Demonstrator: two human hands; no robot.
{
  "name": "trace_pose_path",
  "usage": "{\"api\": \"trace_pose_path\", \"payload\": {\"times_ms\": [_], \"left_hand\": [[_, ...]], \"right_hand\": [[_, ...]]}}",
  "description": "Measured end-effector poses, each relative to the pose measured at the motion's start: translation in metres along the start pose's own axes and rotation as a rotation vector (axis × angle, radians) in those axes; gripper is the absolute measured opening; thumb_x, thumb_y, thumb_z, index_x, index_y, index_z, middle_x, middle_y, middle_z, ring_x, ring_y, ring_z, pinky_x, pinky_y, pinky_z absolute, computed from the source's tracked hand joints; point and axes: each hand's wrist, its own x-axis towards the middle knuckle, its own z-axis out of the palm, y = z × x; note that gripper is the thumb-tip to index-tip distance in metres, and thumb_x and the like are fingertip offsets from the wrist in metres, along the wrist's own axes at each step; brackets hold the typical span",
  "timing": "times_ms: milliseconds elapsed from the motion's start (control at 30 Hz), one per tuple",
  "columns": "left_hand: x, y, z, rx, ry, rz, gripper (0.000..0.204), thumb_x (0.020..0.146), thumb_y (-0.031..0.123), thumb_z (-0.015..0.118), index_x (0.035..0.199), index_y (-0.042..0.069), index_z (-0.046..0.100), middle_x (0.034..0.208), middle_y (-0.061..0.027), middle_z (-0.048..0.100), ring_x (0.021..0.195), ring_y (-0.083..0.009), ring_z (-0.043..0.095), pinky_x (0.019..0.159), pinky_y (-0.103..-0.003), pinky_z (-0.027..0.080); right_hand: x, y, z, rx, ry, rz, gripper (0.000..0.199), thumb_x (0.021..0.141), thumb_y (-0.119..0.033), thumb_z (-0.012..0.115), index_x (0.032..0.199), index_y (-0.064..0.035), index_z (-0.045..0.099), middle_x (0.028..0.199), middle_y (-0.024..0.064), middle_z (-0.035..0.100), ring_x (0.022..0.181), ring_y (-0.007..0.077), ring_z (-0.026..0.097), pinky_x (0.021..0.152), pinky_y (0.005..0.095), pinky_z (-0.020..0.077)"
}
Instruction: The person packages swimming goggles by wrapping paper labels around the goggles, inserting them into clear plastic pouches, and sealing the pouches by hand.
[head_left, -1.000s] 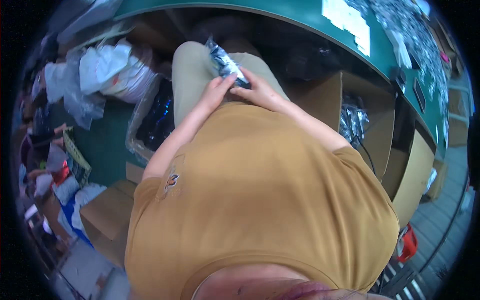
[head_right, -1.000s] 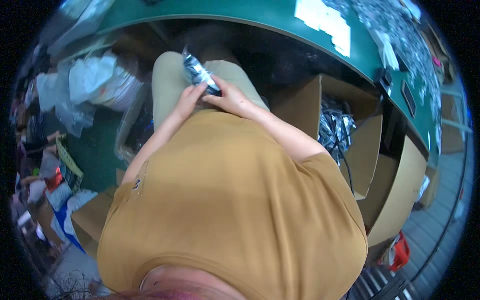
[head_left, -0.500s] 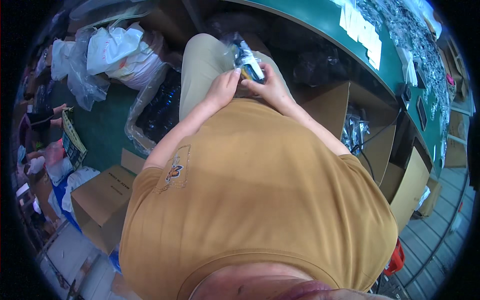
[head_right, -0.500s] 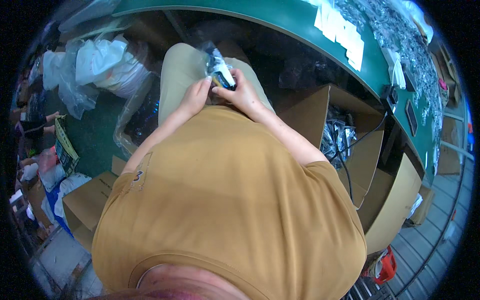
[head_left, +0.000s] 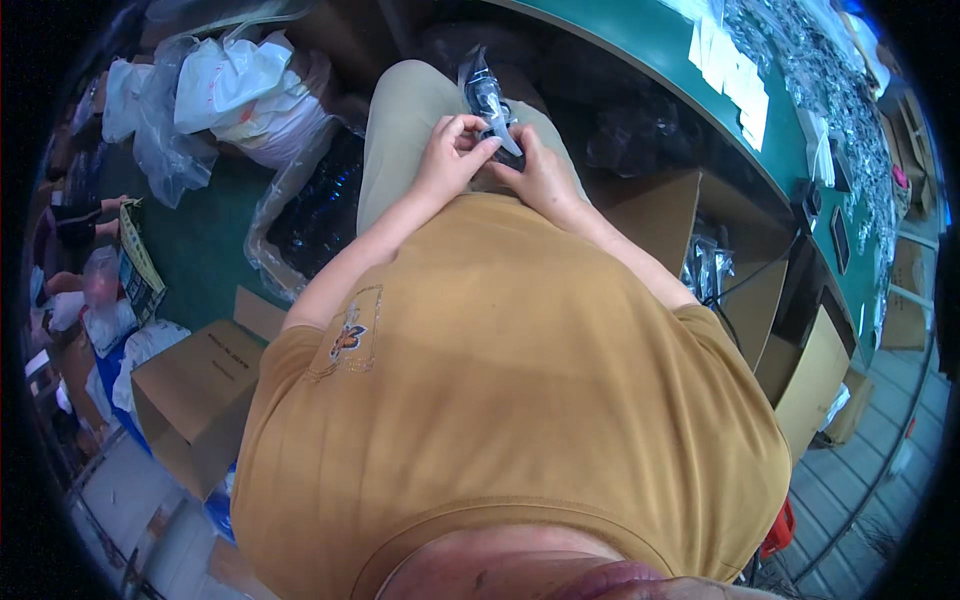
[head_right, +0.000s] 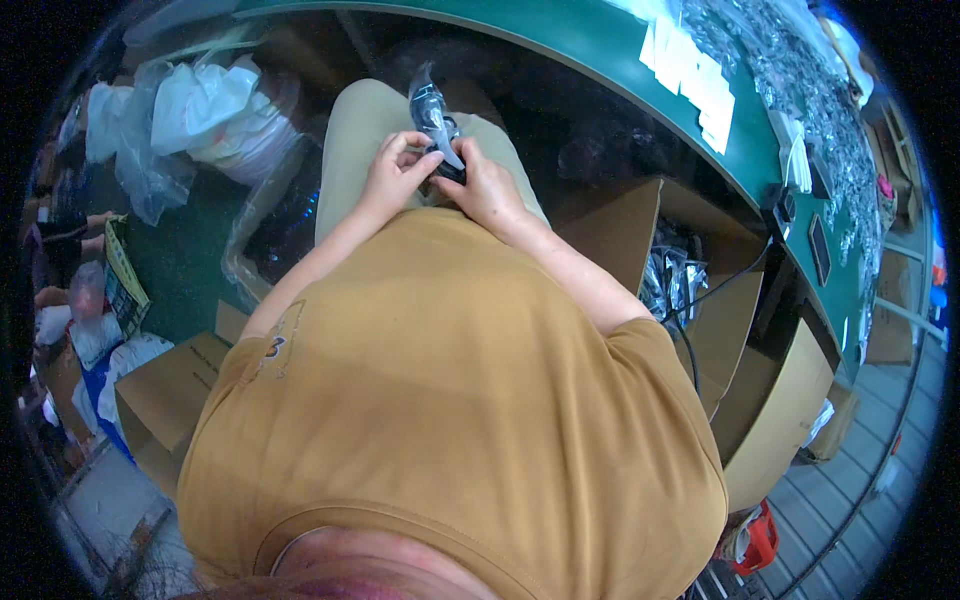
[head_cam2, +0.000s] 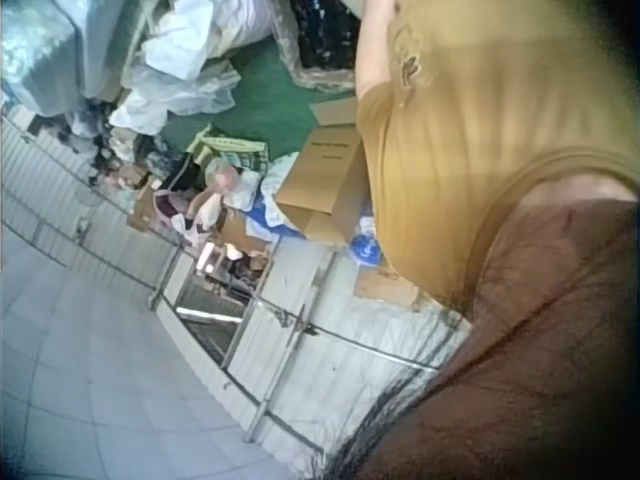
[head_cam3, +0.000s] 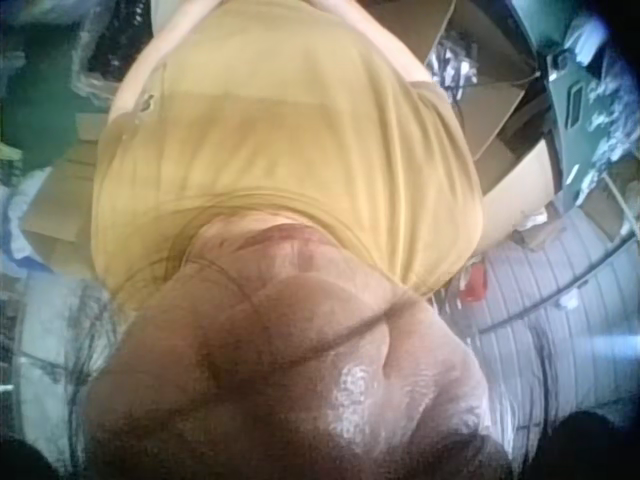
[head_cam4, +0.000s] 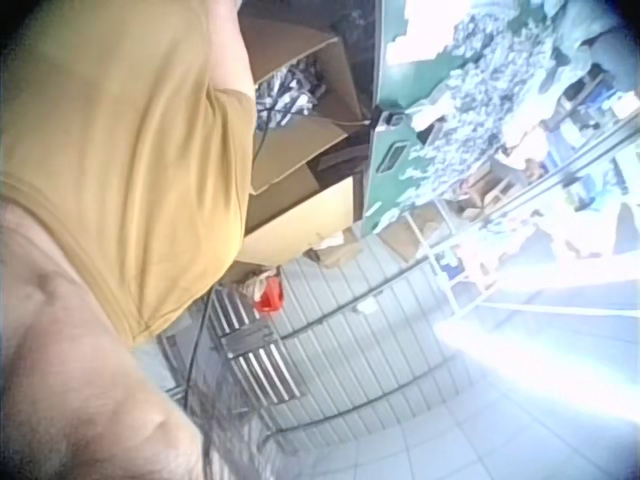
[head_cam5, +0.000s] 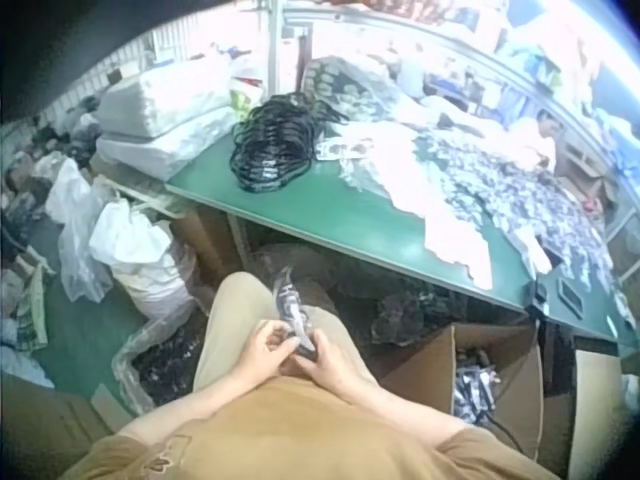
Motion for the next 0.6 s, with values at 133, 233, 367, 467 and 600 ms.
{"api": "trace_pose_path", "payload": {"times_ms": [133,233,367,467,600], "left_hand": [[0.006,-0.015,-0.002,-0.067,-0.002,-0.044,0.02,0.097,0.016,0.072,0.11,0.002,0.066,0.113,-0.0061,0.059,0.089,-0.0133,0.067,0.078,-0.029,0.057],[0.004,-0.027,-0.004,-0.094,0.01,-0.02,0.015,0.1,0.015,0.068,0.107,0.002,0.067,0.113,-0.0054,0.058,0.088,-0.011,0.067,0.078,-0.026,0.055],[0.001,-0.024,-0.003,-0.086,-0.007,0.039,0.013,0.099,0.014,0.068,0.104,0.002,0.068,0.115,-0.0054,0.057,0.093,-0.0106,0.065,0.08,-0.027,0.054],[-0.003,0.001,-0.003,0.048,-0.026,0.129,0.012,0.099,0.012,0.068,0.103,0.002,0.069,0.115,-0.0065,0.057,0.095,-0.0139,0.065,0.082,-0.029,0.053],[0.002,0.013,-0.008,0.344,0.023,0.409,0.013,0.097,0.012,0.067,0.102,0.001,0.067,0.109,-0.0113,0.061,0.093,-0.0262,0.066,0.083,-0.034,0.053]], "right_hand": [[0.001,0.003,0.001,0.01,0.062,-0.017,0.065,0.082,-0.029,0.084,0.132,-0.0115,0.047,0.105,0.0219,0.072,0.095,0.0437,0.07,0.079,0.0486,0.0557],[-0.002,-0.008,-0.007,0.093,0.012,0.069,0.079,0.081,-0.031,0.086,0.143,-0.0118,0.042,0.103,0.0203,0.072,0.093,0.0398,0.072,0.08,0.044,0.0562],[0.002,0.016,0.0,0.153,-0.008,0.079,0.084,0.08,-0.032,0.087,0.146,-0.0069,0.042,0.099,0.0166,0.072,0.09,0.0302,0.072,0.079,0.039,0.0558],[0.011,0.031,0.006,0.247,-0.019,0.115,0.079,0.082,-0.031,0.086,0.144,-0.004,0.045,0.099,0.0147,0.072,0.087,0.0253,0.072,0.075,0.0368,0.0562],[0.02,0.005,-0.001,0.422,-0.08,0.312,0.072,0.086,-0.029,0.082,0.144,-0.0056,0.046,0.098,0.0128,0.072,0.075,0.021,0.074,0.061,0.0313,0.0555]]}}
